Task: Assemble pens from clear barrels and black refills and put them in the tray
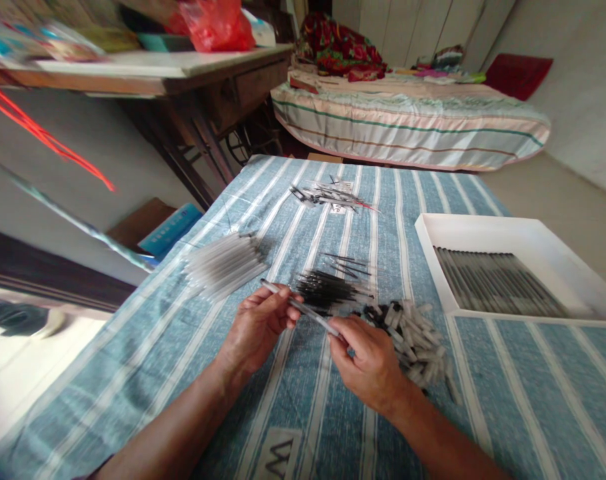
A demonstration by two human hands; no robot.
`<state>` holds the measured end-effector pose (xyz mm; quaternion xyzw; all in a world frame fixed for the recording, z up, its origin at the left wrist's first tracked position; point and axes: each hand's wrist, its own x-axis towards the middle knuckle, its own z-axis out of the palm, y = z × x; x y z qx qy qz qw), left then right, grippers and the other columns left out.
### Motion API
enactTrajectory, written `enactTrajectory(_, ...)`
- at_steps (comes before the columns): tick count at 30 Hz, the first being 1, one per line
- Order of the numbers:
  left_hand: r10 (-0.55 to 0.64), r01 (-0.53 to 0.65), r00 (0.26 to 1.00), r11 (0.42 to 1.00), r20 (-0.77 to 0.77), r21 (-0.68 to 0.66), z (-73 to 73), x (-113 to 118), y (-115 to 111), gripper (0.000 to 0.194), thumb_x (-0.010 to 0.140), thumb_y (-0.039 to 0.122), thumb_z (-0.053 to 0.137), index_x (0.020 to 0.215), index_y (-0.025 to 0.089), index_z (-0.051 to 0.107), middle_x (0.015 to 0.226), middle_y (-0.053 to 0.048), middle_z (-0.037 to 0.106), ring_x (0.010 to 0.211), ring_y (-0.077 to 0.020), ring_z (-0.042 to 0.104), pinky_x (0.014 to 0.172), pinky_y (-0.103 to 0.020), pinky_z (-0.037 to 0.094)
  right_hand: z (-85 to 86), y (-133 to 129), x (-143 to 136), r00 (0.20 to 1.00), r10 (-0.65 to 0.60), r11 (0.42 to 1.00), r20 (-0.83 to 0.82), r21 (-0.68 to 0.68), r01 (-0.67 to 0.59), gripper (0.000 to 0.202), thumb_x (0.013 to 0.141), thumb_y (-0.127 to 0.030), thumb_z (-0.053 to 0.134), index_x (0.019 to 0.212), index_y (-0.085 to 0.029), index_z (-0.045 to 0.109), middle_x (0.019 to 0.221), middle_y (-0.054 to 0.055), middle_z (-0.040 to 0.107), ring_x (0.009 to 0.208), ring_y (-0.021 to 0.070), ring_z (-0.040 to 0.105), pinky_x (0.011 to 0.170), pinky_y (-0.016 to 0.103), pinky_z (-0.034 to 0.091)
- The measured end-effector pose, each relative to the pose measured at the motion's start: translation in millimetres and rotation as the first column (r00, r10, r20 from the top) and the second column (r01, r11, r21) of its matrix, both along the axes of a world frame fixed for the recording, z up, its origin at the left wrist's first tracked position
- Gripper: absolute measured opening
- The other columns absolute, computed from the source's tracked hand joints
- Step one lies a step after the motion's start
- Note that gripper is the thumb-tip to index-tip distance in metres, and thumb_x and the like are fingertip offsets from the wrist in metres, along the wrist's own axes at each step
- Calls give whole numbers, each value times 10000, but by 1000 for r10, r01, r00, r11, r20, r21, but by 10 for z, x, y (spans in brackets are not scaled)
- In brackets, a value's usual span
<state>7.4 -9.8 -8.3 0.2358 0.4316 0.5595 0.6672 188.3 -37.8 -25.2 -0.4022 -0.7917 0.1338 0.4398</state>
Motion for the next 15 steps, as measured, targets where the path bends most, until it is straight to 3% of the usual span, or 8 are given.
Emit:
enactTrajectory(7,-14,14,999,1000,-32,-1,-53,5,0,154,717,210,720,682,97,620,680,-55,721,483,-106,638,433,-178,515,-46,2,9,1000,1,1000,5,14,-1,126,855,-87,533,919,-174,599,734,30,677,642,131,650,617,222,505)
enactTrajectory(15,-17,16,1000,999,-18,-51,-120,-2,-3,147,705,201,728,688,96,627,666,-54,725,477,-120,647,432,-199,538,-63,-9,-8,1000,4,1000,13,21,-4,101,877,-105,514,900,-169,589,687,16,661,591,131,656,578,215,500)
